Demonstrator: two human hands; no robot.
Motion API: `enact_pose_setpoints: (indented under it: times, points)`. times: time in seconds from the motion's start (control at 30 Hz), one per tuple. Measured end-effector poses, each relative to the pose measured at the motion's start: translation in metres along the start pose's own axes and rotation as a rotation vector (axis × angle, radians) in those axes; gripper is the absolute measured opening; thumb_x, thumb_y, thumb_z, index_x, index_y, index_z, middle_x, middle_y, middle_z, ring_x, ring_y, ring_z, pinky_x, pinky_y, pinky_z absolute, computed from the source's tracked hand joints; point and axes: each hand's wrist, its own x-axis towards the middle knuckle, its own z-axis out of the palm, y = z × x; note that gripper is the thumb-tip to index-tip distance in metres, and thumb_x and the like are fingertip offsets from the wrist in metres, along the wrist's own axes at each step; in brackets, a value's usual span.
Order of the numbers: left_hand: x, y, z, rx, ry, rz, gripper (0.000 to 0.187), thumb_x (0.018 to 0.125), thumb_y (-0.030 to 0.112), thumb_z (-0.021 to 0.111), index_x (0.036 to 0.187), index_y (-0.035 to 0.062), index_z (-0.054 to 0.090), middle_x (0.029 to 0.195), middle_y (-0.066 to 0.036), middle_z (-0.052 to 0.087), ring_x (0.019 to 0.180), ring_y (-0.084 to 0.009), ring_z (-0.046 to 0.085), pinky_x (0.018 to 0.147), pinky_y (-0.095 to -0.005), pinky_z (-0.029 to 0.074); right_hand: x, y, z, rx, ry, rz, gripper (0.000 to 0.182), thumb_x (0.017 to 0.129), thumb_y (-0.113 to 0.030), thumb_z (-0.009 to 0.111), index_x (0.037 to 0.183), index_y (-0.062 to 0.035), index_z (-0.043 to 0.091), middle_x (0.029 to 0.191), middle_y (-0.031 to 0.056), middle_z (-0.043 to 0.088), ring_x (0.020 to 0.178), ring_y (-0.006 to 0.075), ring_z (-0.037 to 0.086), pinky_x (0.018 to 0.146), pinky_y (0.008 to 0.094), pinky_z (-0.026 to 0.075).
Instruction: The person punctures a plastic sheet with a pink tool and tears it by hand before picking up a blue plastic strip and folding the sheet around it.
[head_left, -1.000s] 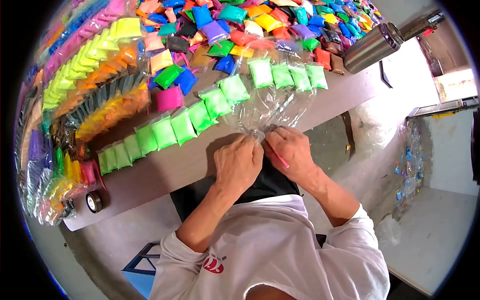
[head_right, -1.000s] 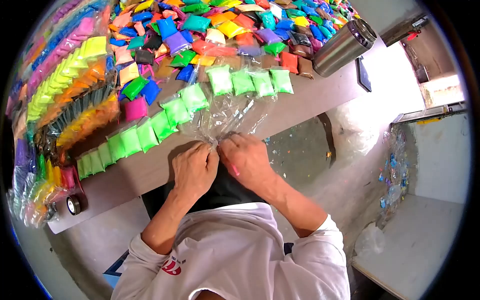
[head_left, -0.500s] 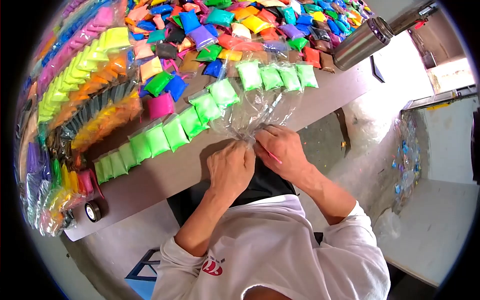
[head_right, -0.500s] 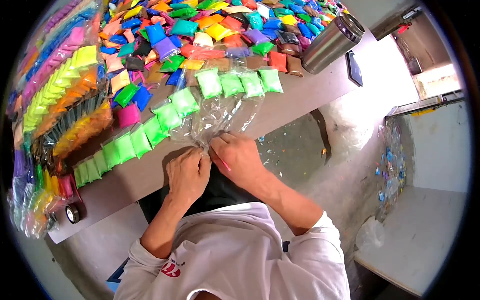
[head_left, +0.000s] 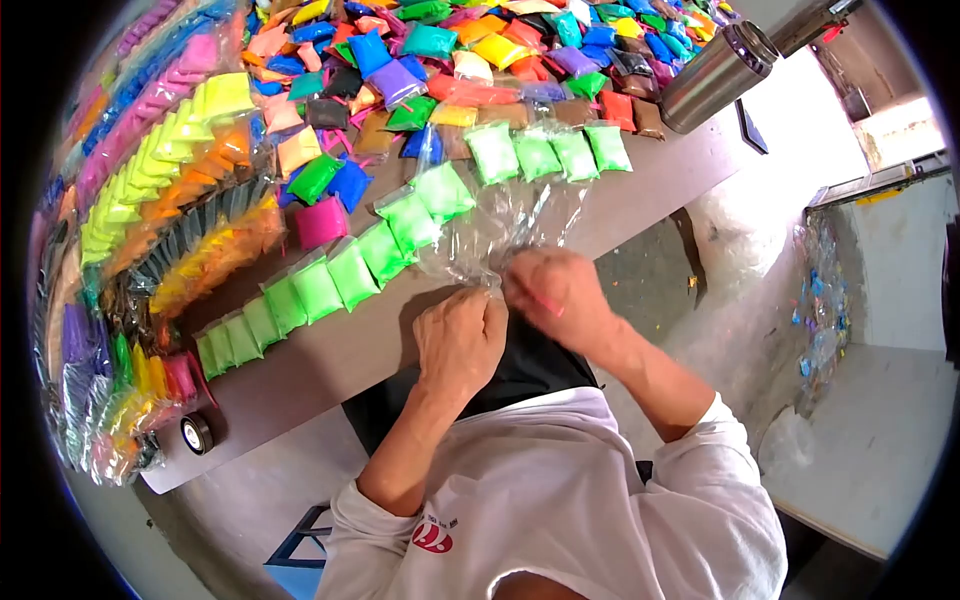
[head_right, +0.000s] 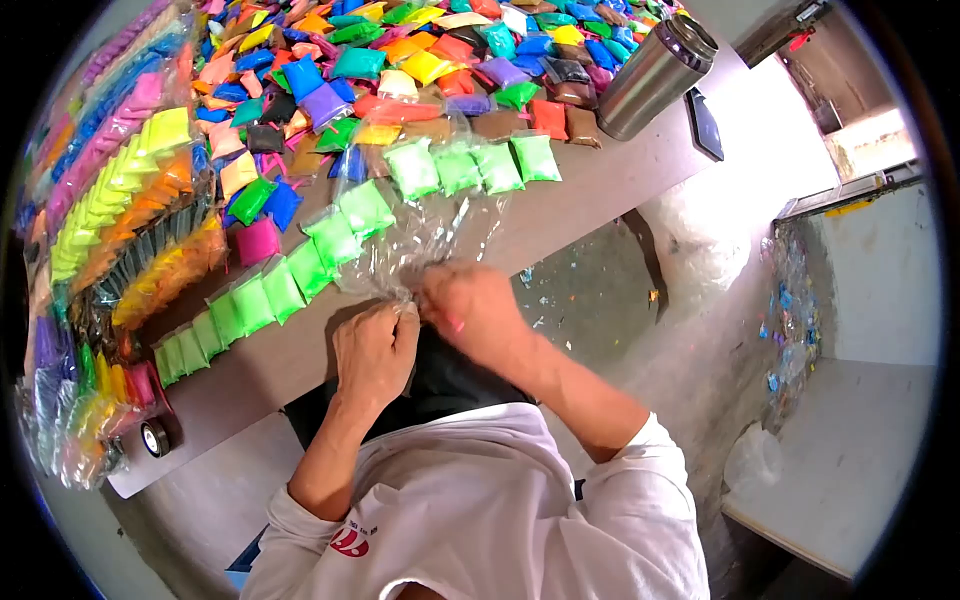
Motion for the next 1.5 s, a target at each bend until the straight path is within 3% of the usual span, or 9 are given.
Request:
enact_pose_setpoints:
  times: [0.2,0.33,0.5,0.57,0.7,0.77,0.83,1.1,1.5]
  points:
    - [-0.001,0.002,-0.002,-0.021,-0.003,-0.013,0.023,0.089,0.016,0.054,0.071,0.0021,0.056,0.072,-0.018,0.064,0.067,-0.0407,0.062,0.061,-0.0522,0.047,0.003,-0.001,-0.008,0.055,-0.064,-0.126,0.015,0.082,-0.012,0.066,0.077,-0.0042,0.056,0.074,0.0156,0.062,0.072,0.0383,0.062,0.063,0.0478,0.05]
    - [-0.002,0.003,-0.004,0.01,-0.045,-0.048,0.023,0.089,0.016,0.054,0.071,0.0019,0.056,0.072,-0.018,0.063,0.068,-0.0409,0.062,0.062,-0.0524,0.046,0.013,0.008,-0.015,-0.039,-0.023,0.098,0.011,0.082,-0.013,0.066,0.079,-0.0053,0.059,0.074,0.0142,0.062,0.072,0.0369,0.063,0.064,0.0465,0.051]
    - [-0.001,0.002,-0.005,-0.012,-0.037,-0.037,0.023,0.089,0.016,0.054,0.072,0.0009,0.056,0.073,-0.019,0.063,0.069,-0.0417,0.062,0.063,-0.0522,0.047,0.0,-0.007,-0.001,0.087,0.001,-0.087,0.014,0.083,-0.015,0.066,0.078,-0.0045,0.059,0.071,0.0163,0.061,0.07,0.0384,0.062,0.062,0.048,0.05]
    - [-0.001,0.002,-0.007,-0.036,-0.039,-0.051,0.024,0.089,0.017,0.054,0.072,0.0006,0.056,0.073,-0.019,0.063,0.069,-0.0418,0.062,0.063,-0.0521,0.047,0.009,0.009,-0.008,-0.082,0.021,0.125,0.013,0.08,-0.013,0.069,0.077,-0.0056,0.059,0.07,0.0137,0.06,0.066,0.0368,0.061,0.058,0.0442,0.049]
    - [0.0,0.0,-0.008,-0.1,-0.029,-0.051,0.025,0.089,0.017,0.054,0.071,0.0003,0.056,0.072,-0.02,0.062,0.069,-0.0423,0.062,0.063,-0.0523,0.046,-0.004,-0.013,0.003,0.099,0.094,-0.136,0.014,0.082,-0.013,0.068,0.075,-0.0051,0.06,0.068,0.0146,0.059,0.063,0.0369,0.06,0.055,0.0453,0.048]
    - [0.001,0.001,-0.009,-0.083,-0.041,-0.054,0.025,0.089,0.017,0.054,0.071,0.0002,0.056,0.072,-0.02,0.062,0.069,-0.0421,0.061,0.063,-0.0519,0.046,-0.002,0.0,-0.005,0.057,-0.006,-0.037,0.015,0.083,-0.016,0.066,0.075,-0.0058,0.059,0.072,0.0148,0.062,0.067,0.0375,0.062,0.059,0.0477,0.048]
    - [0.0,0.001,-0.011,-0.065,-0.048,-0.056,0.024,0.089,0.017,0.054,0.071,0.0001,0.056,0.071,-0.02,0.062,0.068,-0.0419,0.061,0.063,-0.0515,0.047,0.009,0.018,-0.016,-0.123,0.122,0.203,0.011,0.08,-0.014,0.067,0.077,-0.0077,0.058,0.071,0.0138,0.062,0.066,0.0364,0.063,0.058,0.0479,0.048]
    - [0.001,-0.004,-0.01,-0.176,0.017,-0.084,0.024,0.086,0.016,0.06,0.069,0.0001,0.056,0.068,-0.019,0.06,0.063,-0.0388,0.06,0.058,-0.0457,0.046,-0.008,-0.009,-0.01,-0.122,0.211,-0.116,0.015,0.075,-0.007,0.072,0.088,-0.0066,0.065,0.089,0.0076,0.067,0.079,0.0292,0.064,0.07,0.0396,0.049]
    - [0.012,0.002,-0.007,-0.051,0.087,-0.034,0.028,0.091,0.027,0.065,0.077,0.004,0.062,0.069,-0.012,0.063,0.062,-0.0338,0.063,0.058,-0.0438,0.049,-0.024,-0.015,0.001,0.022,0.178,0.007,0.016,0.076,-0.007,0.072,0.09,-0.004,0.064,0.096,0.0095,0.066,0.083,0.0304,0.064,0.071,0.0402,0.048]
